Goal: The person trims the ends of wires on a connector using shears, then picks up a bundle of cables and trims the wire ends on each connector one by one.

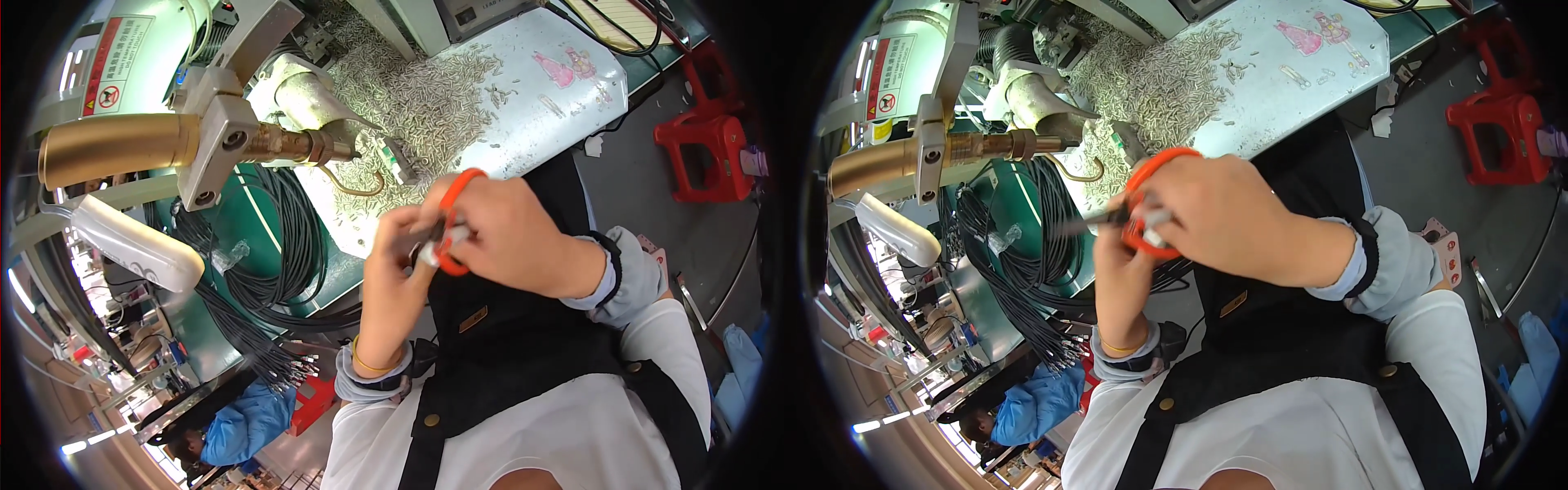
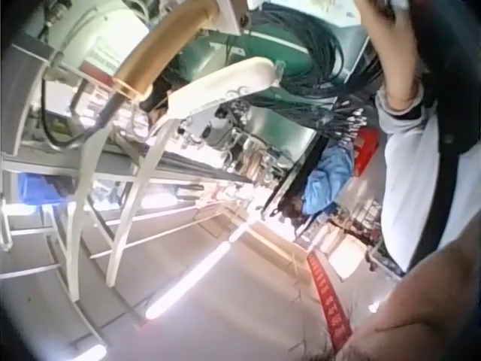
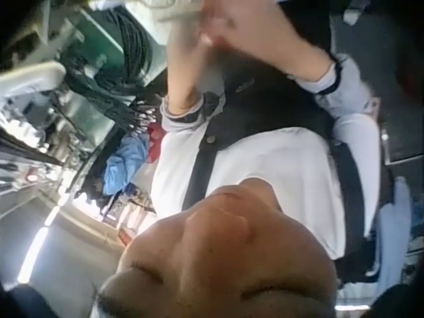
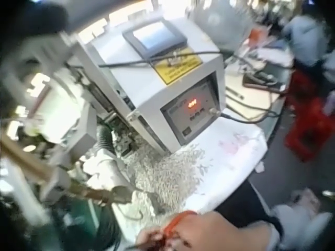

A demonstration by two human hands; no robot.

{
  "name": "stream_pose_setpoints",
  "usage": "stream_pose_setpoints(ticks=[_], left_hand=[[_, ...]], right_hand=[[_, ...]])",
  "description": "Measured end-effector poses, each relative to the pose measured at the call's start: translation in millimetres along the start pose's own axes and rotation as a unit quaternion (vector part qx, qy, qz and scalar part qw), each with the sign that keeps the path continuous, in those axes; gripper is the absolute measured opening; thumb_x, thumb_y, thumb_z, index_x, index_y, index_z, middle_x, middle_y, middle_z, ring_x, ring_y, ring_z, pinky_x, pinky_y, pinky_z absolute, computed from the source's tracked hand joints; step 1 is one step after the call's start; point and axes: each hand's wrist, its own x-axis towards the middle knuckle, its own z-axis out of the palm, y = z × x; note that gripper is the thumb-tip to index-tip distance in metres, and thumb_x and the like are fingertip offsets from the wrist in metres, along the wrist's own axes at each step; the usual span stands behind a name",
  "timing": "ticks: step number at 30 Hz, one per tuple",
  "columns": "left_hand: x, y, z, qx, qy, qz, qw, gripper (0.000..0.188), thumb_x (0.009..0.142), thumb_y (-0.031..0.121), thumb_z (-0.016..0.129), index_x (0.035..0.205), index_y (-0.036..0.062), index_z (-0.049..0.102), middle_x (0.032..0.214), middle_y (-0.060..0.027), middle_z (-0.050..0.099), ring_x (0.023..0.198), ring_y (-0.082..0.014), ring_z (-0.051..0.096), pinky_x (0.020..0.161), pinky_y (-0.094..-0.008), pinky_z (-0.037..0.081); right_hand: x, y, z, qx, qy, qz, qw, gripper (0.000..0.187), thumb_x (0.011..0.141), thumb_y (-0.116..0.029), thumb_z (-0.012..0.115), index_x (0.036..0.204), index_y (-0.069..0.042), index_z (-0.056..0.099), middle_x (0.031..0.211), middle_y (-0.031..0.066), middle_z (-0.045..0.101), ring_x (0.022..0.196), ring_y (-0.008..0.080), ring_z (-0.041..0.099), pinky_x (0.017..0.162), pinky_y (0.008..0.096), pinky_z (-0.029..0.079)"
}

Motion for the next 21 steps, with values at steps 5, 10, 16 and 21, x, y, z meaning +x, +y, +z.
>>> stream_pose_setpoints(ticks=[5, 10, 16, 21], left_hand=[[-5.5, -12.0, -0.4, -0.029, 0.104, 0.065, 0.992, 0.012, 0.081, -0.002, 0.054, 0.093, -0.0005, 0.051, 0.083, -0.0044, 0.051, 0.070, -0.0061, 0.045, 0.059, -0.0165, 0.036], [-10.1, -11.6, -13.7, -0.191, 0.062, -0.077, 0.976, 0.015, 0.081, 0.005, 0.058, 0.094, 0.0010, 0.051, 0.082, -0.0027, 0.050, 0.064, -0.0032, 0.043, 0.048, -0.0153, 0.030], [-7.7, -11.2, -26.4, -0.398, -0.051, -0.166, 0.901, 0.015, 0.081, 0.003, 0.054, 0.095, 0.0021, 0.049, 0.082, -0.0013, 0.050, 0.058, -0.0021, 0.039, 0.045, -0.0150, 0.026], [-6.9, 3.8, -20.4, -0.356, -0.008, -0.189, 0.915, 0.018, 0.079, -0.002, 0.049, 0.097, 0.0017, 0.048, 0.083, -0.0014, 0.050, 0.056, -0.0023, 0.038, 0.045, -0.0146, 0.026]], right_hand=[[7.3, -5.2, -12.5, 0.284, -0.134, 0.298, 0.901, 0.016, 0.081, -0.017, 0.059, 0.078, -0.001, 0.054, 0.060, 0.0064, 0.052, 0.054, 0.0073, 0.053, 0.043, 0.0230, 0.037], [-0.3, 6.3, 2.8, 0.314, -0.177, 0.276, 0.891, 0.016, 0.082, -0.020, 0.057, 0.079, -0.005, 0.057, 0.067, 0.0029, 0.056, 0.052, 0.0047, 0.050, 0.042, 0.0203, 0.035], [2.1, 11.8, 3.8, -0.221, 0.062, -0.266, 0.936, 0.015, 0.076, -0.021, 0.058, 0.085, -0.010, 0.060, 0.082, -0.0014, 0.060, 0.057, 0.0072, 0.055, 0.043, 0.0202, 0.035], [4.4, 9.9, 2.6, -0.256, 0.094, -0.311, 0.911, 0.019, 0.072, -0.019, 0.061, 0.090, -0.013, 0.061, 0.088, -0.0016, 0.061, 0.064, 0.0119, 0.060, 0.045, 0.0224, 0.039]])
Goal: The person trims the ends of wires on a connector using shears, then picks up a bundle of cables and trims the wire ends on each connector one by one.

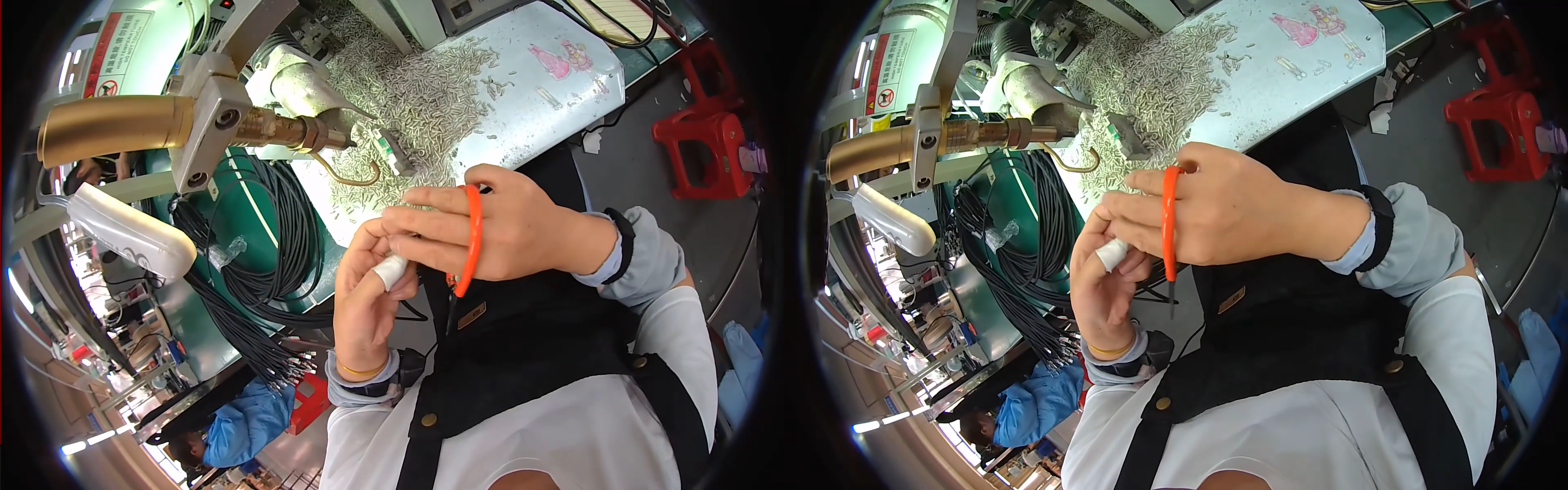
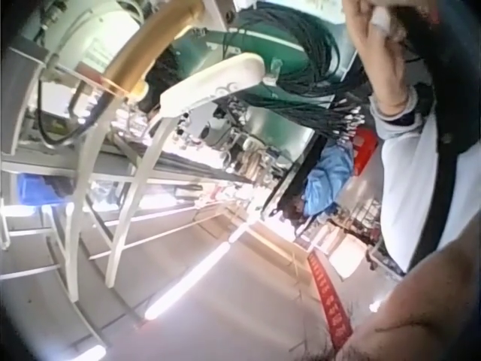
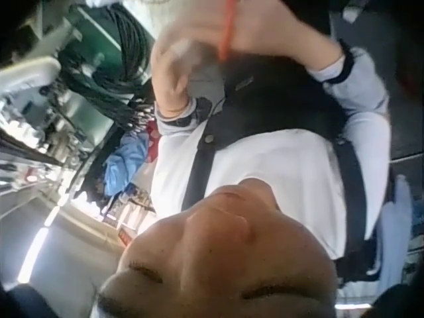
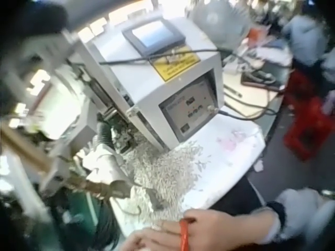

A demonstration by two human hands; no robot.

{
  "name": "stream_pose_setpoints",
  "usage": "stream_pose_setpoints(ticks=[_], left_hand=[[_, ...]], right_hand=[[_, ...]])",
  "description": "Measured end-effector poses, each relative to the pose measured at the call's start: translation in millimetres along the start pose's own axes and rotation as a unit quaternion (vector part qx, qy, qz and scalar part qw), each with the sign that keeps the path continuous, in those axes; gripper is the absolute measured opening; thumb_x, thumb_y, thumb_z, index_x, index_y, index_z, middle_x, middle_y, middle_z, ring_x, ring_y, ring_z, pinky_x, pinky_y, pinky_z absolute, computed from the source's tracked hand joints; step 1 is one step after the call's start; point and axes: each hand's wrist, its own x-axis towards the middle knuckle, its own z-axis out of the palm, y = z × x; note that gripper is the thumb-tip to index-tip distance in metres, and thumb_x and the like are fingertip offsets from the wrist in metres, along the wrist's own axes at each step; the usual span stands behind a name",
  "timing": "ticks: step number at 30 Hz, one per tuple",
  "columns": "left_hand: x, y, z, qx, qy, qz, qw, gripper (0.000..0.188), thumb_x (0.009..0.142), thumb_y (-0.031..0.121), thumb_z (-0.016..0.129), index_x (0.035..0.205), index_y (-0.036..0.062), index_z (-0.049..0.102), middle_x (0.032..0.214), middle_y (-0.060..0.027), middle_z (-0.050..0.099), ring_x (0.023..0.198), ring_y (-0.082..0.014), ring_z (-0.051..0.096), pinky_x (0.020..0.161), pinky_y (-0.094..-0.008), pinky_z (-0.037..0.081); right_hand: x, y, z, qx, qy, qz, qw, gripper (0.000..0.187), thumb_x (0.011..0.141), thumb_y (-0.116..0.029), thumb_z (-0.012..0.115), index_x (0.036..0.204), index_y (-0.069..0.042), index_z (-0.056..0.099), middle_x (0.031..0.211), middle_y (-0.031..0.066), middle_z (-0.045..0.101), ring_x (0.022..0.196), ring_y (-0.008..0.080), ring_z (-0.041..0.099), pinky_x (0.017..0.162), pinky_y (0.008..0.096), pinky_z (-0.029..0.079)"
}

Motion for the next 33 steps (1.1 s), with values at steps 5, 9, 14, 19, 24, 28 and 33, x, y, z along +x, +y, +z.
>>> stream_pose_setpoints(ticks=[5, 9, 14, 19, 24, 28, 33], left_hand=[[-2.5, -8.5, -1.3, 0.101, 0.049, 0.082, 0.990, 0.021, 0.078, -0.006, 0.049, 0.098, 0.0002, 0.048, 0.084, -0.0021, 0.052, 0.061, -0.0022, 0.043, 0.047, -0.0142, 0.029], [-3.1, -10.0, 2.9, 0.139, 0.093, 0.104, 0.980, 0.022, 0.075, -0.009, 0.052, 0.095, -0.0001, 0.050, 0.084, -0.0025, 0.054, 0.065, -0.0028, 0.047, 0.049, -0.0143, 0.033], [0.0, -17.5, 7.4, 0.174, 0.104, 0.156, 0.967, 0.021, 0.073, -0.011, 0.054, 0.091, -0.0008, 0.052, 0.083, -0.0027, 0.055, 0.065, -0.0039, 0.048, 0.050, -0.0147, 0.035], [-1.3, -29.6, 8.9, 0.388, 0.149, 0.303, 0.857, 0.019, 0.074, -0.010, 0.056, 0.090, -0.0012, 0.053, 0.082, -0.0024, 0.055, 0.065, -0.0049, 0.049, 0.052, -0.0153, 0.037], [-2.2, -29.0, 12.4, 0.348, 0.157, 0.287, 0.878, 0.021, 0.076, -0.008, 0.057, 0.095, -0.0013, 0.053, 0.080, -0.0017, 0.054, 0.063, -0.0046, 0.047, 0.052, -0.0153, 0.037], [-0.4, -20.5, 1.7, 0.098, 0.104, 0.121, 0.982, 0.024, 0.076, -0.008, 0.058, 0.099, -0.0015, 0.053, 0.076, -0.0005, 0.052, 0.062, -0.0040, 0.046, 0.052, -0.0144, 0.035], [0.9, -27.4, 17.5, 0.178, 0.175, 0.227, 0.941, 0.028, 0.075, -0.008, 0.059, 0.101, -0.0020, 0.053, 0.074, -0.0003, 0.051, 0.061, -0.0035, 0.044, 0.053, -0.0136, 0.034]], right_hand=[[-4.8, 2.7, -7.4, 0.184, -0.121, 0.153, 0.963, 0.020, 0.070, -0.014, 0.066, 0.088, -0.009, 0.062, 0.082, 0.0021, 0.063, 0.066, 0.0180, 0.062, 0.049, 0.0250, 0.045], [-11.6, 2.1, -2.6, 0.242, -0.102, 0.203, 0.943, 0.020, 0.067, -0.010, 0.069, 0.085, -0.006, 0.061, 0.077, 0.0041, 0.063, 0.066, 0.0208, 0.062, 0.053, 0.0262, 0.048], [-16.5, -5.6, 2.5, 0.230, -0.067, 0.206, 0.949, 0.018, 0.069, -0.008, 0.067, 0.085, -0.006, 0.059, 0.079, 0.0058, 0.064, 0.065, 0.0195, 0.062, 0.053, 0.0254, 0.048], [-13.8, -19.4, 4.5, 0.157, -0.020, 0.216, 0.963, 0.017, 0.072, -0.002, 0.064, 0.087, -0.003, 0.058, 0.081, 0.0087, 0.064, 0.068, 0.0214, 0.063, 0.056, 0.0261, 0.049], [-11.0, -21.9, 4.8, 0.350, -0.032, 0.381, 0.855, 0.011, 0.076, 0.000, 0.060, 0.086, 0.001, 0.056, 0.086, 0.0127, 0.064, 0.071, 0.0213, 0.064, 0.058, 0.0265, 0.050], [-17.6, -23.4, 9.8, 0.386, 0.007, 0.379, 0.841, 0.008, 0.078, 0.000, 0.059, 0.085, 0.003, 0.055, 0.089, 0.0141, 0.064, 0.074, 0.0198, 0.064, 0.060, 0.0261, 0.051], [-16.9, -25.2, 7.4, 0.350, 0.008, 0.363, 0.864, 0.006, 0.078, 0.001, 0.058, 0.084, 0.002, 0.055, 0.088, 0.0134, 0.064, 0.076, 0.0201, 0.064, 0.062, 0.0264, 0.051]])
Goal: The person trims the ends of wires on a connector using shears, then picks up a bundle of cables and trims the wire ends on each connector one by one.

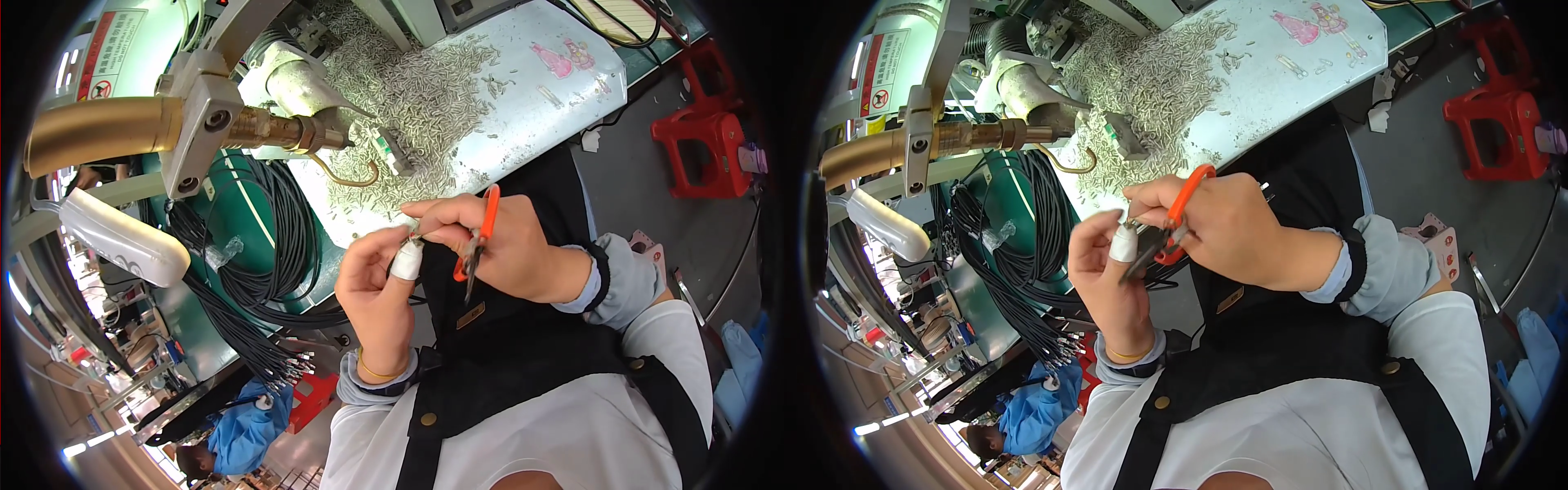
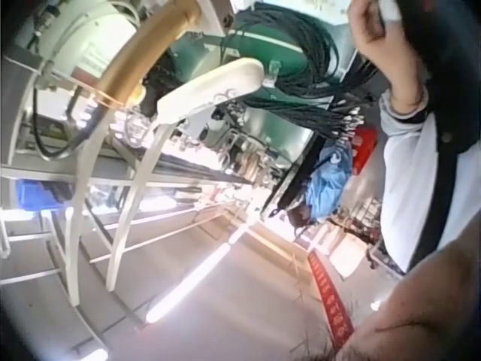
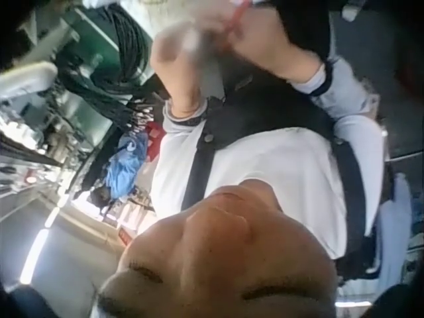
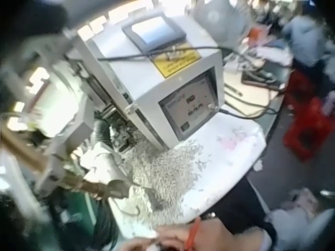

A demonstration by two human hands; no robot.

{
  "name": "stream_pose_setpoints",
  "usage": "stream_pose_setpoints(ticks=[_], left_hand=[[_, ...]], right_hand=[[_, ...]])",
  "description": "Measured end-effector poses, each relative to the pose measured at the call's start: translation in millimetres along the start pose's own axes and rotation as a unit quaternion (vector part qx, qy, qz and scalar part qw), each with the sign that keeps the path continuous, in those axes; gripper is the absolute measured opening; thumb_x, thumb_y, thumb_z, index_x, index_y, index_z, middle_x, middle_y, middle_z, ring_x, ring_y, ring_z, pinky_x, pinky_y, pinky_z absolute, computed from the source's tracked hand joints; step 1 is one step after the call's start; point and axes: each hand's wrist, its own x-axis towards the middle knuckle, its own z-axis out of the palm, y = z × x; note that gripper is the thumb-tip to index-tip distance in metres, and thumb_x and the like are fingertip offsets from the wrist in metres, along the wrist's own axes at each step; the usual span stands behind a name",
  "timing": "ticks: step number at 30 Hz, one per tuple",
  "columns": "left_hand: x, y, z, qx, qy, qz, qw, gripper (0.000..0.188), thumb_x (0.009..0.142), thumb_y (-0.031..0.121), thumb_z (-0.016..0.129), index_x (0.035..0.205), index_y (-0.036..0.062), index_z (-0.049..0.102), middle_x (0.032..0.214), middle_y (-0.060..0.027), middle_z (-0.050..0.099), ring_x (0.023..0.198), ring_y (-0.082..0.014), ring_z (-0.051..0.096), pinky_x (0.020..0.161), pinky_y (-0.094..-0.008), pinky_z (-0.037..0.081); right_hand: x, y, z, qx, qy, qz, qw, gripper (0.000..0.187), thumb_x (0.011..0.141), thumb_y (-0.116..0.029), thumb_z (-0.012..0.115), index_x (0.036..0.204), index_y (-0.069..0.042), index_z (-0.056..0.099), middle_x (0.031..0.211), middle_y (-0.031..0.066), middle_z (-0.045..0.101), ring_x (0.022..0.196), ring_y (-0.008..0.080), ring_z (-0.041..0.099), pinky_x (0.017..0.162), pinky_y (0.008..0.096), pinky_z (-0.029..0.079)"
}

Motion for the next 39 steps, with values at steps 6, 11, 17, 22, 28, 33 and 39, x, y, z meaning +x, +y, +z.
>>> stream_pose_setpoints(ticks=[6, 11, 17, 22, 28, 33, 39], left_hand=[[-6.4, -15.6, -7.9, 0.217, -0.038, 0.199, 0.955, 0.028, 0.074, -0.008, 0.061, 0.100, -0.0031, 0.052, 0.076, -0.0013, 0.053, 0.063, -0.0037, 0.047, 0.054, -0.0145, 0.036], [-7.1, -14.8, 9.5, 0.211, 0.018, 0.204, 0.956, 0.019, 0.076, -0.006, 0.058, 0.093, -0.0020, 0.052, 0.075, -0.0023, 0.053, 0.059, -0.0039, 0.044, 0.050, -0.0161, 0.034], [0.4, -2.3, -2.9, -0.018, -0.026, -0.035, 0.999, 0.012, 0.079, -0.001, 0.056, 0.091, -0.0007, 0.051, 0.072, -0.0016, 0.052, 0.050, -0.0021, 0.036, 0.042, -0.0166, 0.025], [-1.5, 1.0, -8.1, -0.093, -0.051, -0.046, 0.993, 0.015, 0.078, -0.004, 0.057, 0.092, -0.0019, 0.053, 0.073, 0.0002, 0.055, 0.063, -0.0023, 0.048, 0.053, -0.0135, 0.033], [-0.4, -4.5, -4.7, 0.015, -0.027, 0.033, 0.999, 0.011, 0.080, 0.000, 0.055, 0.090, -0.0021, 0.051, 0.068, -0.0016, 0.051, 0.048, -0.0024, 0.035, 0.041, -0.0172, 0.023], [0.4, -0.6, -9.3, -0.032, -0.037, -0.010, 0.999, 0.017, 0.076, -0.007, 0.057, 0.092, -0.0035, 0.053, 0.078, -0.0037, 0.056, 0.077, -0.0073, 0.053, 0.075, -0.0192, 0.041], [29.7, -1.6, -16.2, -0.076, -0.078, -0.101, 0.989, 0.013, 0.079, -0.002, 0.055, 0.092, -0.0001, 0.053, 0.069, 0.0016, 0.049, 0.056, -0.0030, 0.043, 0.050, -0.0163, 0.034]], right_hand=[[-2.9, -8.8, 2.1, -0.064, -0.002, 0.016, 0.998, 0.008, 0.079, 0.000, 0.057, 0.086, 0.001, 0.054, 0.086, 0.0138, 0.064, 0.076, 0.0198, 0.064, 0.063, 0.0267, 0.051], [1.6, -8.1, -0.1, 0.118, -0.012, 0.124, 0.985, 0.007, 0.080, 0.001, 0.056, 0.087, 0.001, 0.053, 0.082, 0.0101, 0.063, 0.074, 0.0146, 0.062, 0.063, 0.0254, 0.050], [-1.3, 0.2, 4.0, 0.158, 0.024, 0.068, 0.985, 0.004, 0.079, 0.001, 0.056, 0.082, 0.001, 0.054, 0.077, 0.0055, 0.061, 0.068, 0.0083, 0.058, 0.057, 0.0234, 0.045], [-0.6, -10.0, -14.3, 0.033, -0.061, 0.137, 0.988, 0.021, 0.076, -0.018, 0.065, 0.074, -0.001, 0.053, 0.063, 0.0052, 0.058, 0.054, 0.0114, 0.056, 0.047, 0.0256, 0.042], [-6.3, -6.1, -14.0, -0.171, -0.181, 0.126, 0.960, 0.039, 0.069, -0.037, 0.069, 0.066, -0.003, 0.050, 0.049, 0.0067, 0.051, 0.042, 0.0239, 0.052, 0.040, 0.0290, 0.039], [-8.9, -6.1, -10.0, -0.151, -0.162, 0.128, 0.967, 0.035, 0.073, -0.031, 0.067, 0.060, -0.003, 0.049, 0.047, 0.0090, 0.050, 0.040, 0.0263, 0.049, 0.040, 0.0296, 0.039], [-0.9, -11.3, -17.2, 0.115, -0.170, 0.284, 0.936, 0.025, 0.081, -0.020, 0.059, 0.066, -0.002, 0.050, 0.048, 0.0037, 0.051, 0.038, 0.0146, 0.049, 0.038, 0.0256, 0.038]])
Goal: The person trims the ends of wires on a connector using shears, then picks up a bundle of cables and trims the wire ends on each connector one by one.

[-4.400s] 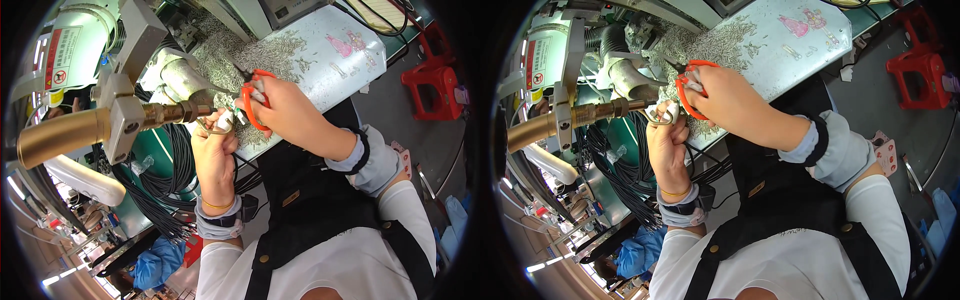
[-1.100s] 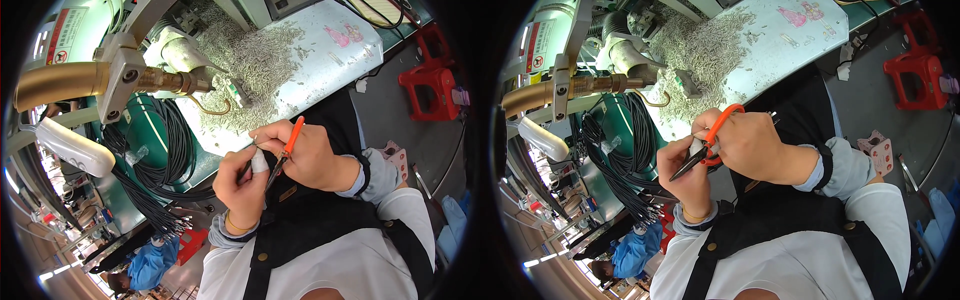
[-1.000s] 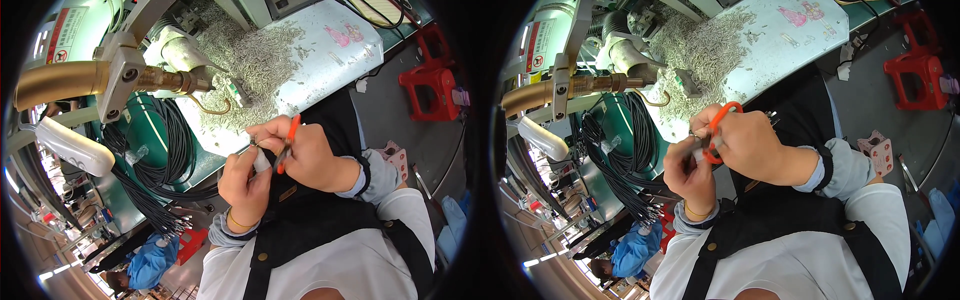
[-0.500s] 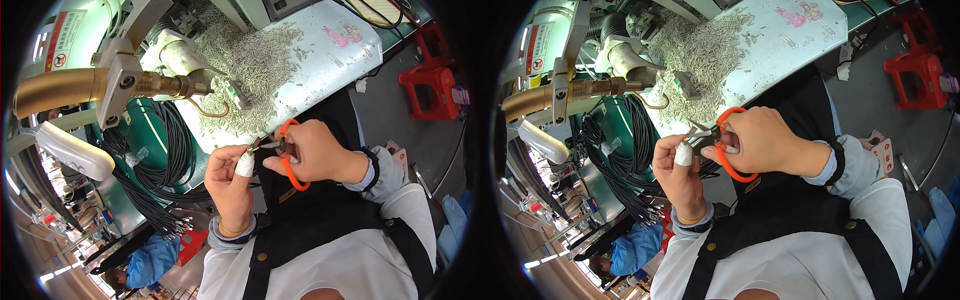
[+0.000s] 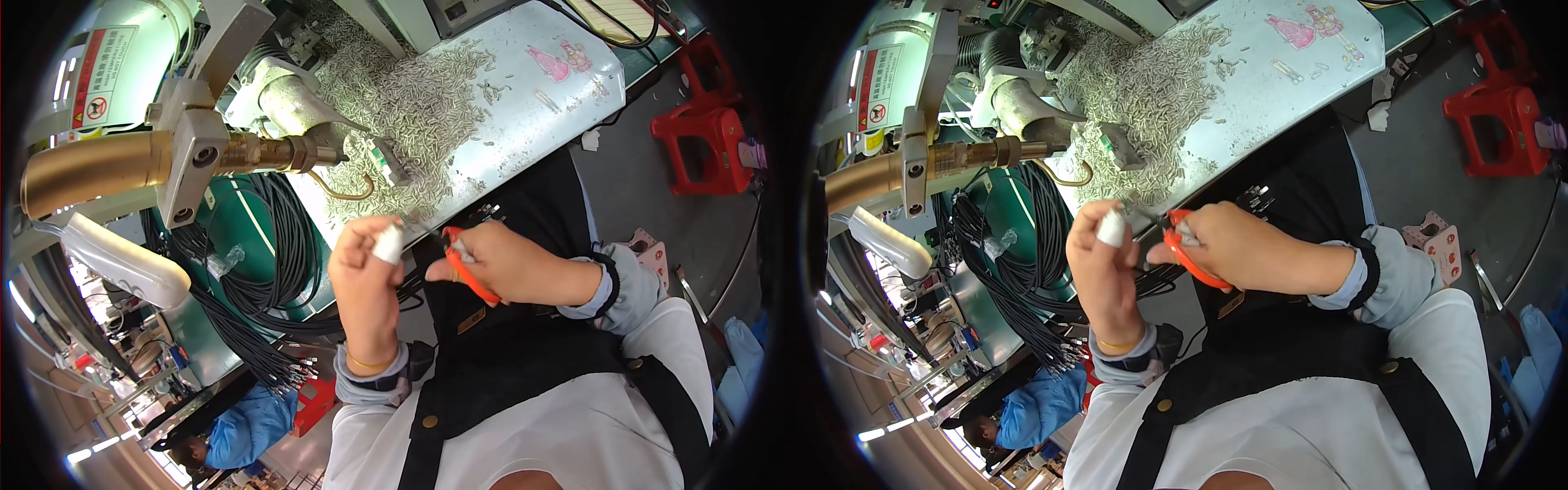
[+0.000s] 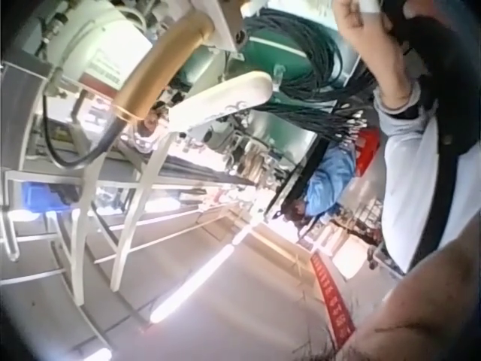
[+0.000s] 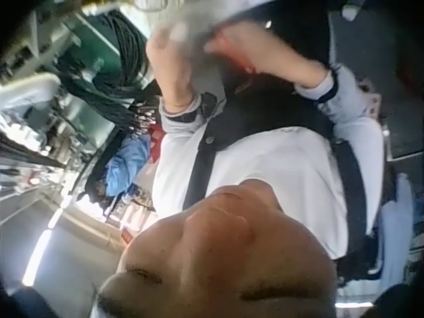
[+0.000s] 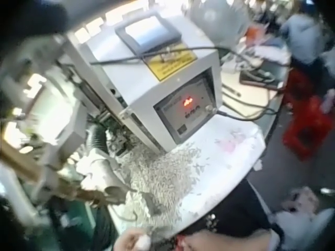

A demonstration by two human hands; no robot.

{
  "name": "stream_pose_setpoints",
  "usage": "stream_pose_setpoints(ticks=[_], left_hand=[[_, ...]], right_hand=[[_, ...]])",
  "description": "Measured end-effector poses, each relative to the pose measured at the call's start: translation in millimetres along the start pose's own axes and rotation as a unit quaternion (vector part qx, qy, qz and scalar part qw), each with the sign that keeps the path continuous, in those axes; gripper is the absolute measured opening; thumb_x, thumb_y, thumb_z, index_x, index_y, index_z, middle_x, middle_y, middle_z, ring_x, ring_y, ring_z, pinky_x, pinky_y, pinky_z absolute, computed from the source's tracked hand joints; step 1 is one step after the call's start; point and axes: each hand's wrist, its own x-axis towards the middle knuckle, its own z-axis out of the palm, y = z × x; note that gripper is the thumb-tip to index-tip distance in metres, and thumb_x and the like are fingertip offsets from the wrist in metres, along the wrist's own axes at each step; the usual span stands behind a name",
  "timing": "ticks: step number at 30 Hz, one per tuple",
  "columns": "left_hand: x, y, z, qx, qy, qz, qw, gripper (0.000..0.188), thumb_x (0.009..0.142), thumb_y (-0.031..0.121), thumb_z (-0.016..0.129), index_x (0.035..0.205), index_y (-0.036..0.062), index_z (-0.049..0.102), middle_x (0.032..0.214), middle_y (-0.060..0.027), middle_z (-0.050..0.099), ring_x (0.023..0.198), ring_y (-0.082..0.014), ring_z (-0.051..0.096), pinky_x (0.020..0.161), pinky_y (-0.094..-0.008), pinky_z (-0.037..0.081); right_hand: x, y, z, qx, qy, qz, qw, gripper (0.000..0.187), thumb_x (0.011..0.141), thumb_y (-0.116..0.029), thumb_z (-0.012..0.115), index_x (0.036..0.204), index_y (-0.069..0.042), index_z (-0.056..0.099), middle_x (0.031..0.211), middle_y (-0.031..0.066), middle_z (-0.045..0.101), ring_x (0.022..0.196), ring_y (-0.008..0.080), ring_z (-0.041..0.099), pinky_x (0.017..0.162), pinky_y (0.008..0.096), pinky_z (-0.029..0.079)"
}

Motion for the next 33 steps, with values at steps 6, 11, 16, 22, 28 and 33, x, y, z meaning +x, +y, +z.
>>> stream_pose_setpoints(ticks=[6, 11, 16, 22, 28, 33], left_hand=[[37.7, 2.1, 4.9, -0.122, -0.010, -0.001, 0.992, 0.010, 0.082, 0.004, 0.055, 0.092, 0.0027, 0.054, 0.062, 0.0053, 0.042, 0.044, -0.0010, 0.028, 0.038, -0.0171, 0.018], [50.3, 6.7, 3.5, -0.057, -0.001, 0.012, 0.998, 0.006, 0.082, 0.005, 0.056, 0.087, 0.0030, 0.053, 0.060, 0.0053, 0.041, 0.043, -0.0012, 0.027, 0.038, -0.0174, 0.018], [55.5, 13.2, -3.8, -0.054, -0.011, -0.032, 0.998, 0.006, 0.080, 0.003, 0.057, 0.083, 0.0021, 0.052, 0.058, 0.0054, 0.039, 0.042, -0.0015, 0.025, 0.037, -0.0184, 0.017], [55.0, 10.3, -6.9, -0.050, -0.005, -0.036, 0.998, 0.005, 0.078, 0.001, 0.057, 0.079, 0.0000, 0.052, 0.055, 0.0056, 0.036, 0.042, -0.0019, 0.024, 0.038, -0.0190, 0.017], [50.0, 11.7, 0.0, -0.010, 0.037, -0.019, 0.999, 0.003, 0.078, -0.001, 0.054, 0.076, 0.0002, 0.052, 0.053, 0.0052, 0.037, 0.042, -0.0022, 0.025, 0.038, -0.0195, 0.017], [51.5, 11.8, 1.1, -0.027, 0.016, -0.014, 0.999, 0.006, 0.077, -0.005, 0.052, 0.081, -0.0012, 0.055, 0.055, 0.0045, 0.040, 0.042, -0.0027, 0.026, 0.038, -0.0196, 0.018]], right_hand=[[28.6, -10.5, -7.3, 0.184, 0.076, 0.000, 0.980, 0.020, 0.086, -0.018, 0.053, 0.080, 0.001, 0.051, 0.057, 0.0013, 0.053, 0.043, 0.0068, 0.049, 0.036, 0.0211, 0.035], [64.6, -22.9, -17.9, 0.080, 0.126, -0.036, 0.988, 0.016, 0.085, -0.014, 0.051, 0.085, 0.001, 0.050, 0.059, 0.0037, 0.053, 0.044, 0.0085, 0.049, 0.038, 0.0221, 0.037], [72.9, -19.9, -17.0, 0.066, 0.123, -0.051, 0.989, 0.014, 0.084, -0.011, 0.052, 0.085, 0.002, 0.049, 0.058, 0.0037, 0.052, 0.045, 0.0083, 0.049, 0.040, 0.0228, 0.038], [75.4, -14.7, -16.1, -0.025, 0.157, -0.094, 0.983, 0.017, 0.083, -0.012, 0.053, 0.078, 0.002, 0.045, 0.055, 0.0045, 0.050, 0.045, 0.0081, 0.047, 0.040, 0.0241, 0.036], [72.5, -15.0, -15.2, -0.042, 0.168, -0.113, 0.978, 0.022, 0.083, -0.014, 0.055, 0.073, 0.000, 0.041, 0.052, 0.0044, 0.046, 0.044, 0.0085, 0.045, 0.040, 0.0264, 0.034], [72.3, -14.0, -14.8, -0.055, 0.188, -0.137, 0.971, 0.020, 0.083, -0.014, 0.055, 0.074, -0.001, 0.042, 0.052, 0.0019, 0.045, 0.046, 0.0066, 0.042, 0.042, 0.0251, 0.033]])
